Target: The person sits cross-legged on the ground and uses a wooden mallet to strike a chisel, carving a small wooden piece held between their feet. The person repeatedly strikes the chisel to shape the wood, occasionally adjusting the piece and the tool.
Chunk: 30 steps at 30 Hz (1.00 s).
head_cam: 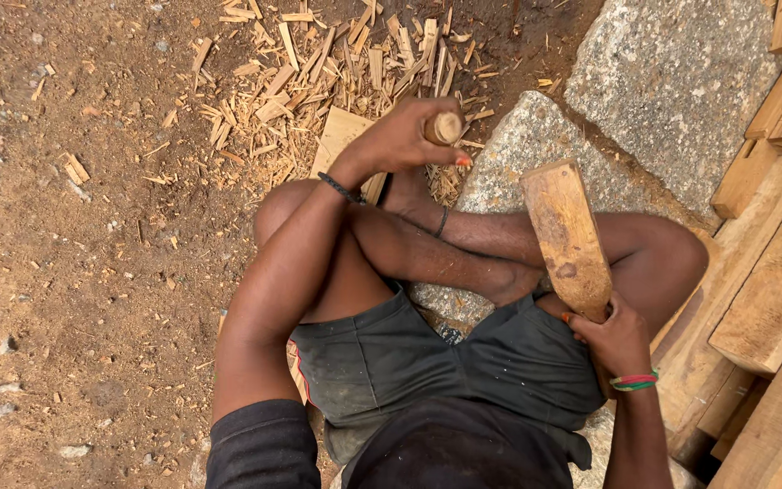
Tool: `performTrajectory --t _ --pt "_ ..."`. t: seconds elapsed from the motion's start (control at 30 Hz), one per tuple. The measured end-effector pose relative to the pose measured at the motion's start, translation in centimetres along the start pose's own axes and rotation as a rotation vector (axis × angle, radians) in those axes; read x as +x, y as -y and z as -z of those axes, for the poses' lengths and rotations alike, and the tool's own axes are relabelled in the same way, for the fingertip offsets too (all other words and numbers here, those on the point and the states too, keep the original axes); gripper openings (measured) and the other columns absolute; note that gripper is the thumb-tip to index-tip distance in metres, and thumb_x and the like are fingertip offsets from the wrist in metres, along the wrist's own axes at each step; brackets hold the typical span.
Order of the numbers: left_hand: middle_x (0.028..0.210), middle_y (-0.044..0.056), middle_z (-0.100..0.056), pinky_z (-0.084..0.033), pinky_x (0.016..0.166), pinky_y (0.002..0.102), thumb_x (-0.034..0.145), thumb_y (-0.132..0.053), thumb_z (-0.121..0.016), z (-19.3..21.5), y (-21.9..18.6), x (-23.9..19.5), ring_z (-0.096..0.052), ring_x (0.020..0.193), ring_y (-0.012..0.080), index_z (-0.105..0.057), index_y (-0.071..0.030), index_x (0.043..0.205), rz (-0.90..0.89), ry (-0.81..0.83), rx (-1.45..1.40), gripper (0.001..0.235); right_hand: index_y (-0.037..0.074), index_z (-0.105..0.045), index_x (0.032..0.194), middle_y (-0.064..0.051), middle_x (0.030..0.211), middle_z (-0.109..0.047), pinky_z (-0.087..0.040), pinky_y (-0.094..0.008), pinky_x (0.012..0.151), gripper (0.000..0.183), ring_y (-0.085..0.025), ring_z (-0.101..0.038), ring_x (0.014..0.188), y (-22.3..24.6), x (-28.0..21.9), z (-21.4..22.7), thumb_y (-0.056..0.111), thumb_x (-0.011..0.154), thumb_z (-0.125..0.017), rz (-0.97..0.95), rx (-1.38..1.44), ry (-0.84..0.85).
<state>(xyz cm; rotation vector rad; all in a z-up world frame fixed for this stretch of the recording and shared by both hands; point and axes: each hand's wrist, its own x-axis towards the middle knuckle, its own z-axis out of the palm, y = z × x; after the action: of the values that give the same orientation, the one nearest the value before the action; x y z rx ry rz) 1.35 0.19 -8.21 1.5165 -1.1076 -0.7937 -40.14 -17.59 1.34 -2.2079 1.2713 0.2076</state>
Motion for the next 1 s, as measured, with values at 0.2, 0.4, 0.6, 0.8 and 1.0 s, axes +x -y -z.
performTrajectory --t 0.2,0.4,0.6,0.8,1.0 --pt "0.104 0.014 -0.074 -0.053 0.095 0.043 0.078 -0.032 -0.089 -1.0 -0.2 -0.6 -0.070 0.102 0.0287 -0.072 -0.007 0.109 -0.153 0.069 0.198 0.043 -0.004 -0.071 0.110 -0.014 0.074 -0.076 -0.057 -0.035 0.063 0.047 -0.019 -0.074 0.064 -0.2 -0.5 -0.3 0.021 0.072 -0.083 0.006 -0.053 -0.026" --pt "0.112 0.015 -0.074 -0.052 0.101 0.040 0.079 -0.029 -0.085 0.6 -0.7 -0.5 -0.070 0.107 0.0285 -0.070 -0.005 0.115 -0.114 0.165 0.143 0.046 -0.002 -0.071 0.113 -0.014 0.076 -0.077 -0.058 -0.037 0.065 0.050 -0.020 -0.075 0.066 -0.1 -1.0 -0.1 0.023 0.071 -0.082 0.008 -0.090 -0.042" --pt "0.107 0.018 -0.072 -0.055 0.091 0.041 0.074 -0.035 -0.089 -0.3 -1.3 0.2 -0.070 0.100 0.0312 -0.073 -0.004 0.116 -0.086 0.187 0.175 0.054 -0.003 -0.072 0.113 -0.015 0.082 -0.077 -0.057 -0.036 0.067 0.052 -0.021 -0.074 0.072 -0.7 -1.1 -0.3 0.024 0.070 -0.084 0.102 -0.133 -0.082" --pt "0.100 0.019 -0.075 -0.055 0.089 0.043 0.079 -0.040 -0.088 -1.2 -0.6 -0.7 -0.071 0.095 0.0310 -0.072 -0.003 0.116 -0.190 0.170 0.186 0.056 -0.002 -0.072 0.113 -0.016 0.080 -0.078 -0.058 -0.038 0.068 0.051 -0.023 -0.076 0.071 -0.8 -2.1 -0.4 0.024 0.071 -0.082 0.019 -0.041 -0.066" --pt "0.102 0.015 -0.076 -0.056 0.094 0.044 0.081 -0.034 -0.085 0.4 0.0 -0.6 -0.073 0.098 0.0295 -0.071 -0.005 0.109 -0.179 0.090 0.219 0.042 -0.001 -0.072 0.116 -0.018 0.086 -0.078 -0.058 -0.039 0.072 0.054 -0.023 -0.076 0.078 -0.6 -2.1 -0.5 0.026 0.070 -0.084 0.076 -0.161 -0.106"
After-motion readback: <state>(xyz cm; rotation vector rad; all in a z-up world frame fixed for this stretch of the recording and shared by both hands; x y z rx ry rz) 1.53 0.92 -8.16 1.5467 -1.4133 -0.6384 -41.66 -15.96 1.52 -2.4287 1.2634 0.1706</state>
